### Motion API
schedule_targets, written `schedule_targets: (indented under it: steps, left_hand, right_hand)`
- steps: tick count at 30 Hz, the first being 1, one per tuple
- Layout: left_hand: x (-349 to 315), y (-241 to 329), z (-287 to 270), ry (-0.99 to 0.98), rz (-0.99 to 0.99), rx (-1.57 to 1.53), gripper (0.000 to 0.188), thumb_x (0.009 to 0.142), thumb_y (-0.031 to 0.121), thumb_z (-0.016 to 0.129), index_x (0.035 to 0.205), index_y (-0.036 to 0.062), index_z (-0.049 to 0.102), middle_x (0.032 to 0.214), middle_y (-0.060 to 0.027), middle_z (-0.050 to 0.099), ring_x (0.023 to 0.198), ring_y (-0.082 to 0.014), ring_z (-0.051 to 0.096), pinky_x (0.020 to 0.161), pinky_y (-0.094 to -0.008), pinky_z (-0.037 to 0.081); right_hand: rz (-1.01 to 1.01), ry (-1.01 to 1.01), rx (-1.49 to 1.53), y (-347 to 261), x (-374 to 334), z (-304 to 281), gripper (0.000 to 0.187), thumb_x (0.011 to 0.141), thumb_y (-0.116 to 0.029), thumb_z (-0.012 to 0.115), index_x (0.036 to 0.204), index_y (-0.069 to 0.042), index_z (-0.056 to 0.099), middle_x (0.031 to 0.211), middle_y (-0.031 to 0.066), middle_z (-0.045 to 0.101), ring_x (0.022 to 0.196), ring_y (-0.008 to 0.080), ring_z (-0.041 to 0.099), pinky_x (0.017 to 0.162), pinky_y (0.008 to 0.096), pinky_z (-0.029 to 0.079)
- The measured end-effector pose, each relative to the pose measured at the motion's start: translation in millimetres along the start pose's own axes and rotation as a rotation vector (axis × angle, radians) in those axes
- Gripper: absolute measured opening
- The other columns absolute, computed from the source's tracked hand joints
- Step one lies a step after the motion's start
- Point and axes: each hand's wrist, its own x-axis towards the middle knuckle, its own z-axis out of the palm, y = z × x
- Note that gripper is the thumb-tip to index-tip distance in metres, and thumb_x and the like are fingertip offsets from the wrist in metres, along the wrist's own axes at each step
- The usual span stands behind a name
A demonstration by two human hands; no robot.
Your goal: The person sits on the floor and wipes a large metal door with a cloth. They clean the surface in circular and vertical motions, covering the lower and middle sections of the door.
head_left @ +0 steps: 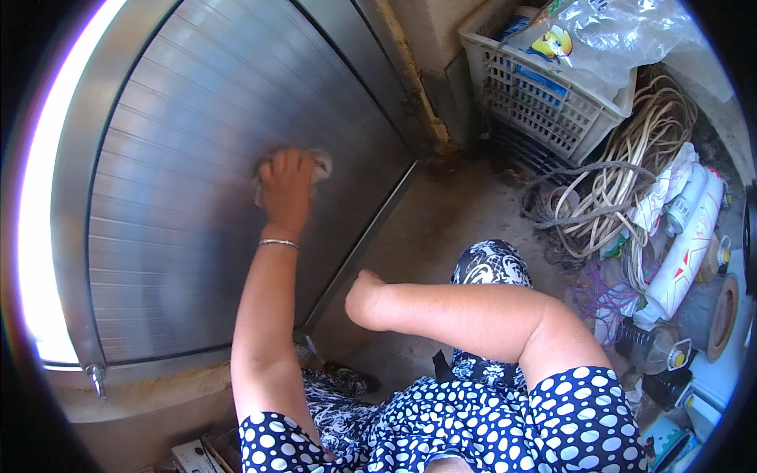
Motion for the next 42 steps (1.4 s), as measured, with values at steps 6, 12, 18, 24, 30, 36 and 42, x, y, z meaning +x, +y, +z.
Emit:
schedule_targets:
  steps: [6, 12, 18, 24, 30, 36, 42]
  left_hand:
    - [49.1, -70.7, -90.7, 0.202, -0.094, 0.240, 0.036, 0.071, 0.013, 0.065, 0.106, 0.0175, 0.058, 0.106, -0.0012, 0.053, 0.106, -0.0221, 0.047, 0.086, -0.0422, 0.037]
    - [99.2, -129.8, -153.3, 0.388, -0.133, 0.456, 0.042, 0.073, 0.014, 0.066, 0.114, 0.0228, 0.057, 0.110, 0.0015, 0.054, 0.104, -0.0210, 0.050, 0.089, -0.0411, 0.037]
    - [98.0, -108.8, -123.1, 0.393, -0.125, 0.345, 0.041, 0.072, 0.013, 0.068, 0.111, 0.0205, 0.057, 0.107, 0.0009, 0.054, 0.104, -0.0212, 0.050, 0.088, -0.0427, 0.036]
    - [75.0, -49.3, -71.2, 0.150, -0.034, 0.213, 0.037, 0.070, 0.008, 0.064, 0.106, 0.0162, 0.057, 0.102, -0.0011, 0.053, 0.104, -0.0199, 0.049, 0.085, -0.0396, 0.037]
    - [46.6, -17.1, -16.4, 0.080, 0.086, 0.205, 0.022, 0.078, 0.015, 0.054, 0.099, 0.0157, 0.057, 0.094, -0.0004, 0.051, 0.095, -0.0188, 0.048, 0.079, -0.0361, 0.035]
    - [26.0, 11.7, 24.7, -0.024, 0.135, 0.112, 0.023, 0.077, 0.013, 0.055, 0.100, 0.0133, 0.058, 0.097, -0.0023, 0.051, 0.096, -0.0200, 0.048, 0.080, -0.0367, 0.036]
    - [9.8, 29.5, 39.6, -0.103, 0.161, 0.111, 0.022, 0.075, 0.015, 0.056, 0.097, 0.0130, 0.059, 0.092, -0.0019, 0.051, 0.094, -0.0195, 0.048, 0.079, -0.0346, 0.036]
  right_hand:
    - [0.017, 0.000, -0.045, 3.4, 8.5, 3.7, 0.033, 0.074, -0.022, 0.069, 0.106, -0.014, 0.069, 0.110, 0.0032, 0.065, 0.099, 0.0260, 0.061, 0.074, 0.0466, 0.048]
    - [0.029, -0.017, -0.009, 11.3, 4.9, 4.8, 0.034, 0.075, -0.021, 0.068, 0.108, -0.014, 0.068, 0.111, 0.0031, 0.065, 0.100, 0.0262, 0.061, 0.074, 0.0465, 0.048]
    - [0.025, -0.002, 0.006, 9.0, 4.2, 8.1, 0.034, 0.074, -0.021, 0.069, 0.107, -0.013, 0.069, 0.111, 0.0042, 0.064, 0.100, 0.0261, 0.060, 0.074, 0.0465, 0.048]
    - [0.059, 0.024, -0.017, 10.7, -2.8, 9.2, 0.026, 0.076, -0.017, 0.065, 0.101, -0.010, 0.070, 0.103, 0.0054, 0.068, 0.095, 0.0234, 0.063, 0.073, 0.0400, 0.045]
    - [0.044, -0.027, -0.050, 5.4, -5.5, 0.9, 0.026, 0.075, -0.015, 0.066, 0.099, -0.009, 0.070, 0.101, 0.0060, 0.068, 0.093, 0.0253, 0.063, 0.071, 0.0401, 0.044]
    - [0.016, 0.031, -0.034, 0.1, -7.6, 0.8, 0.027, 0.074, -0.016, 0.067, 0.099, -0.009, 0.070, 0.100, 0.0059, 0.068, 0.093, 0.0252, 0.062, 0.073, 0.0414, 0.044]
    - [0.023, -0.043, -0.008, 0.3, -1.7, -7.0, 0.030, 0.072, -0.017, 0.070, 0.101, -0.009, 0.070, 0.103, 0.0069, 0.067, 0.096, 0.0256, 0.061, 0.076, 0.0412, 0.044]
